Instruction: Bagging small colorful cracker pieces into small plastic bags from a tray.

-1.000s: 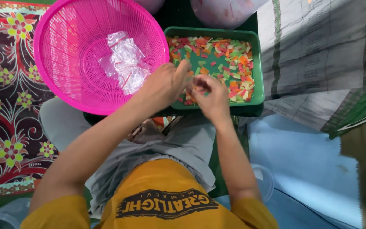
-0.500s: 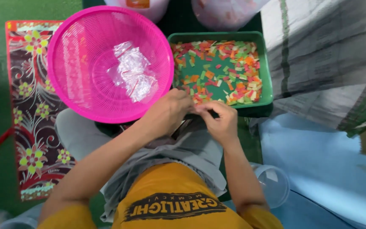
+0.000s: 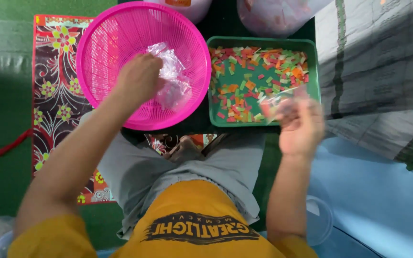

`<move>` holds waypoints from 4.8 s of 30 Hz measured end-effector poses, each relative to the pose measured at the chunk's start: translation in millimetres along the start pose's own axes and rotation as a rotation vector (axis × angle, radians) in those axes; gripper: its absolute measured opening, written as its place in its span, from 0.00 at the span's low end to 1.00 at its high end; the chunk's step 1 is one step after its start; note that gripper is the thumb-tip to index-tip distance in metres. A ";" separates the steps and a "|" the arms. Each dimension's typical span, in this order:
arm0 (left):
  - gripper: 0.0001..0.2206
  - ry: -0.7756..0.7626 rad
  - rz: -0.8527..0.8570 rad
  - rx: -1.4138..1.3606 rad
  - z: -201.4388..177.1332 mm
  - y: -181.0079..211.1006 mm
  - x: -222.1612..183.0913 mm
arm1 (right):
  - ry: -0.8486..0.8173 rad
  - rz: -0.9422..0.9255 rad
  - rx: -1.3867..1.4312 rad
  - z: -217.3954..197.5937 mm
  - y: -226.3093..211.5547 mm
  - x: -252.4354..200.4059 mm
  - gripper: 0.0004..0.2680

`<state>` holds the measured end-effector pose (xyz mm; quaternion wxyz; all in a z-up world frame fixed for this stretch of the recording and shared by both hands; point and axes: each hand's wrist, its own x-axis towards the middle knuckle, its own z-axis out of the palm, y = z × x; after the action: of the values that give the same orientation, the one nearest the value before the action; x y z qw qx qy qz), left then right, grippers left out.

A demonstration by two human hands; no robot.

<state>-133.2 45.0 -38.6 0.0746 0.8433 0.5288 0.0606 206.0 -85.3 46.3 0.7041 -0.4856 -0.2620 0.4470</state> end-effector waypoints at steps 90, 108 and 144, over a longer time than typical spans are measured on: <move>0.04 -0.256 -0.285 -1.322 18.8 163.7 -114.9 | -0.327 -0.047 -0.644 17.1 78.3 -104.2 0.01; 0.10 0.198 0.482 -0.034 13.0 155.8 -141.5 | -0.866 0.045 -0.924 28.7 51.9 -66.3 0.01; 0.08 0.336 0.527 -0.235 -60.3 109.8 19.7 | -0.593 -0.220 -1.072 30.5 80.5 88.8 0.09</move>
<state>-38.7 19.3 41.9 0.0649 0.9149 0.2868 0.2765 192.5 17.3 -21.5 0.3014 -0.5969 -0.6830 0.2938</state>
